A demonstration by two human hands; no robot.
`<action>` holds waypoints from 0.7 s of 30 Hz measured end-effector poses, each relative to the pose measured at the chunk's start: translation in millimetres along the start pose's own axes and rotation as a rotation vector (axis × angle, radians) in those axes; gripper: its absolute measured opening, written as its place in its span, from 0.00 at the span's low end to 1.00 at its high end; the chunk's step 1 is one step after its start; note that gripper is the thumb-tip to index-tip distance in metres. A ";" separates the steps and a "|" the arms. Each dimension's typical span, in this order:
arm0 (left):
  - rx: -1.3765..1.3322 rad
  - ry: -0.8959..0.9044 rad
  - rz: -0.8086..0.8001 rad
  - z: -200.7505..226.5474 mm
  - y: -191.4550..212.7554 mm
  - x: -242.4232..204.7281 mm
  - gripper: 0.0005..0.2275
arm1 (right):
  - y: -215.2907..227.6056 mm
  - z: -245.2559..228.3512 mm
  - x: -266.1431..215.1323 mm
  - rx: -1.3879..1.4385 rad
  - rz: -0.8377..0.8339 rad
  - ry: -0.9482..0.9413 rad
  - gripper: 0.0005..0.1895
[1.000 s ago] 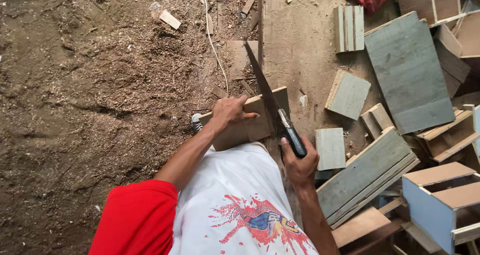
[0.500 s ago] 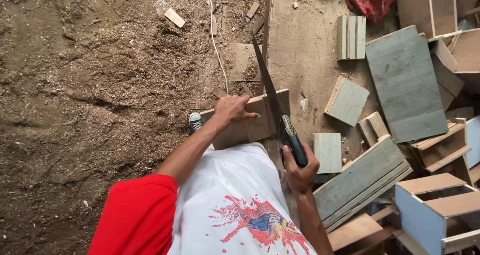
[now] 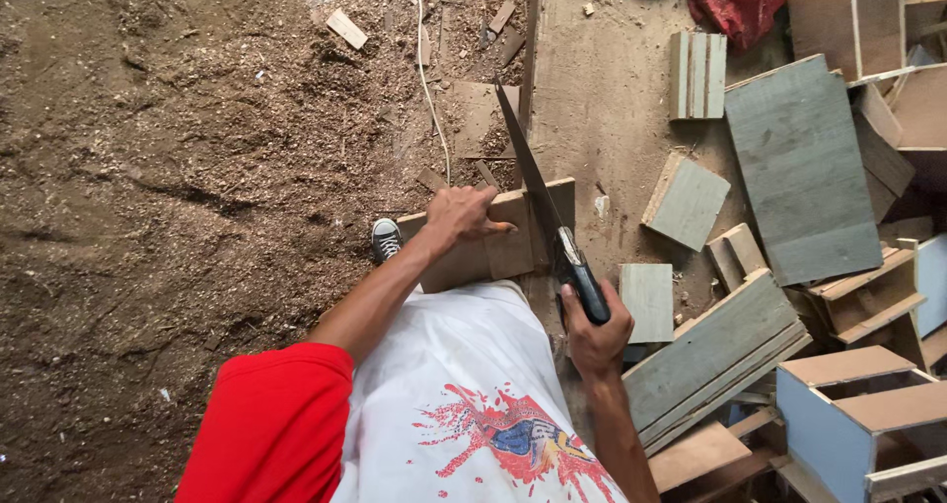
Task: The person uses a hand saw to cut a rectangular piece of wood placed on a workbench. The person holds the wood steady with the left hand and saws with the right hand, completing the cut and separating the piece into two parts.
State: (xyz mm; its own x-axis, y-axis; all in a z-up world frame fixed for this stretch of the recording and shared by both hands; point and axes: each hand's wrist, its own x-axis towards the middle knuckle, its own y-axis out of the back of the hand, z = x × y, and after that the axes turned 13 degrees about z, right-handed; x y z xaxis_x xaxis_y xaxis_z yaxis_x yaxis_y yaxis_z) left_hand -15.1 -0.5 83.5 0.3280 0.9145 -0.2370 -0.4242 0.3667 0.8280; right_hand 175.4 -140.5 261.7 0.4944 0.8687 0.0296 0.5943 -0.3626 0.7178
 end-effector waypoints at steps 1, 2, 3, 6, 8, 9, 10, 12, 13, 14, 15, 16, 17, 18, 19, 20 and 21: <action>-0.002 -0.002 0.003 0.2 0.3 -0.1 0.37 | 1.8 -2.0 1.2 -0.010 -0.033 -0.023 0.14; -0.005 -0.009 0.007 0.8 0.3 1.5 0.37 | 4.0 -4.4 2.7 -0.022 -0.062 -0.045 0.14; -0.008 -0.015 0.012 0.8 0.3 2.8 0.36 | 6.6 -7.7 3.9 -0.033 -0.090 -0.068 0.15; -0.062 0.085 -0.058 -1.8 -1.4 3.6 0.36 | 24.8 -23.7 3.5 -0.161 -0.174 -0.090 0.16; -0.088 0.113 -0.056 -3.5 -3.1 7.2 0.36 | 43.4 -39.6 4.4 -0.250 -0.221 -0.134 0.16; -0.100 0.128 -0.053 -4.5 -4.1 11.2 0.36 | 54.1 -48.7 5.5 -0.292 -0.245 -0.154 0.16; -0.105 0.132 -0.026 -8.2 -6.8 8.3 0.36 | 67.2 -56.7 4.2 -0.284 -0.285 -0.198 0.16; -0.113 0.144 0.031 -17.3 -11.9 3.8 0.36 | 93.1 -68.7 3.6 -0.274 -0.321 -0.259 0.15; -0.111 0.157 0.000 -23.6 -13.6 2.2 0.37 | 99.1 -73.0 3.6 -0.272 -0.318 -0.275 0.14; -0.110 0.155 -0.032 -26.9 -15.9 3.4 0.38 | 102.7 -74.6 0.5 -0.270 -0.310 -0.256 0.14; -0.110 0.153 -0.064 -29.8 -18.6 5.2 0.38 | 106.5 -75.2 -1.3 -0.269 -0.302 -0.237 0.14; -0.121 0.152 -0.079 -26.9 -23.6 10.1 0.39 | 110.8 -74.1 -1.2 -0.277 -0.283 -0.221 0.14; -0.132 0.152 -0.093 -26.0 -27.9 14.1 0.40 | 114.1 -72.7 0.2 -0.306 -0.285 -0.221 0.15; -0.136 0.170 -0.101 -31.8 -29.6 15.1 0.40 | 109.2 -71.1 4.5 -0.326 -0.304 -0.211 0.15; -0.141 0.194 -0.122 -35.5 -31.7 15.1 0.41 | 104.2 -70.0 8.5 -0.346 -0.322 -0.202 0.16; -0.143 0.207 -0.144 -40.1 -32.3 13.4 0.41 | 100.3 -70.5 9.0 -0.370 -0.325 -0.176 0.17; -0.145 0.221 -0.166 -43.7 -32.8 11.5 0.41 | 97.5 -70.6 11.0 -0.393 -0.328 -0.149 0.18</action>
State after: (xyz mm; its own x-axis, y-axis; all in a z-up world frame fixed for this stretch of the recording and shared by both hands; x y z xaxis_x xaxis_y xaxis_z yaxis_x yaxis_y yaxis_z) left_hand -34.3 5.5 31.4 0.2184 0.8494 -0.4805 -0.5016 0.5201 0.6913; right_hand 193.9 -142.5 381.2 0.4242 0.8475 -0.3191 0.4643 0.0990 0.8801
